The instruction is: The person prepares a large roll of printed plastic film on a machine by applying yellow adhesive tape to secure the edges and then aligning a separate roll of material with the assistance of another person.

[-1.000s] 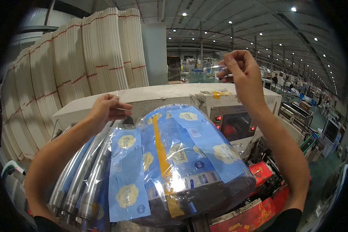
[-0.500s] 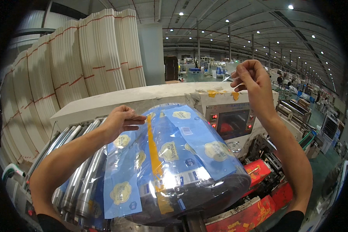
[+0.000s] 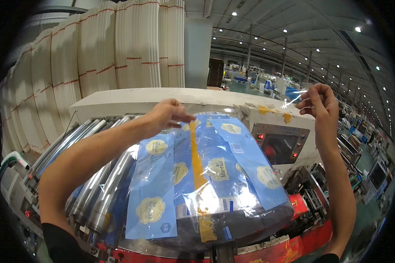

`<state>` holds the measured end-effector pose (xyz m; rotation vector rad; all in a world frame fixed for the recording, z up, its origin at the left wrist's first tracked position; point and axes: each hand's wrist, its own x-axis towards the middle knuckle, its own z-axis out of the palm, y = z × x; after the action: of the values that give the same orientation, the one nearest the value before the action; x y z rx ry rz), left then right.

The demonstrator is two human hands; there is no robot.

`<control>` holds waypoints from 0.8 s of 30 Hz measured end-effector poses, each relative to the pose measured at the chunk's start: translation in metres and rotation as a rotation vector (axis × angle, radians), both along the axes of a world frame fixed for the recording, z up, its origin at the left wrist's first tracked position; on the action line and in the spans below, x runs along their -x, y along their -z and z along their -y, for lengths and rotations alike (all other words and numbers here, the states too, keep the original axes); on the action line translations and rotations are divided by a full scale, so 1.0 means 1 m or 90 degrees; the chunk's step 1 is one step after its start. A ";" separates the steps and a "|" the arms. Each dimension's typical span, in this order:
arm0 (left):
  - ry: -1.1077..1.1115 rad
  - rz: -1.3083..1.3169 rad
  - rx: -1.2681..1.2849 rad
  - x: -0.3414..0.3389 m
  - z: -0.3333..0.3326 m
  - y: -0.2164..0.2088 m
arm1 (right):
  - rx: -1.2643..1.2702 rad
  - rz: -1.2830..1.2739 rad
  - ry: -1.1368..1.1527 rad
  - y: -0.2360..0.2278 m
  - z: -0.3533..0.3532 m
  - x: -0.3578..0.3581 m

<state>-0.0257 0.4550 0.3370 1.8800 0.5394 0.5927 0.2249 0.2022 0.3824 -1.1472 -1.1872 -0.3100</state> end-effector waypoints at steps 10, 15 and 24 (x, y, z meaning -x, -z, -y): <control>-0.066 0.135 0.026 0.011 -0.013 -0.014 | -0.023 0.018 -0.042 0.000 0.005 0.008; -0.120 0.254 -0.037 0.038 -0.023 -0.047 | -0.056 -0.027 -0.090 0.005 0.008 0.027; -0.288 0.255 -0.409 0.082 0.087 -0.167 | 0.025 -0.273 -0.231 -0.002 -0.018 0.014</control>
<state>-0.1079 0.3677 0.5039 2.1453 0.5468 1.5526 0.2112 0.2198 0.3841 -0.9474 -0.9946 0.2281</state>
